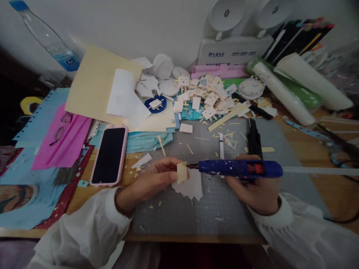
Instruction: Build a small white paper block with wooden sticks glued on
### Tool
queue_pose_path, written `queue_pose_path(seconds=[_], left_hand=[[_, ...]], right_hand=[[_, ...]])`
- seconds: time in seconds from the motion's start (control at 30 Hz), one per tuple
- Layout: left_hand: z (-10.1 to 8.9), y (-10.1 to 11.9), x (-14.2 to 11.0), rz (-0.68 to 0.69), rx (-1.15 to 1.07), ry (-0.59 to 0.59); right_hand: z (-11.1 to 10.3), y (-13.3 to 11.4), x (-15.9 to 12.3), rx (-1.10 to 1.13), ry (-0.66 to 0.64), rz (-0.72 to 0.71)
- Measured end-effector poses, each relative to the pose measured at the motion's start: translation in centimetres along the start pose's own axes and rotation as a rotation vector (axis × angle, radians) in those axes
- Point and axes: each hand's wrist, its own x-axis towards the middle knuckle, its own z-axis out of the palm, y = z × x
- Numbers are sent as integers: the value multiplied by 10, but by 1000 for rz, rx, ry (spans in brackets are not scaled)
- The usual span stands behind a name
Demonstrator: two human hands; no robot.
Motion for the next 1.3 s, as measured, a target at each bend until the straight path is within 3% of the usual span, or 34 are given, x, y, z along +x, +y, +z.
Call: queue_pose_path(seconds=[0.53, 1.3], left_hand=[[-1, -1, 0, -18, -58, 2], [-1, -1, 0, -21, -47, 25]], right_hand=[[0, 0, 1, 71, -9, -65], [0, 1, -2, 59, -12, -34]])
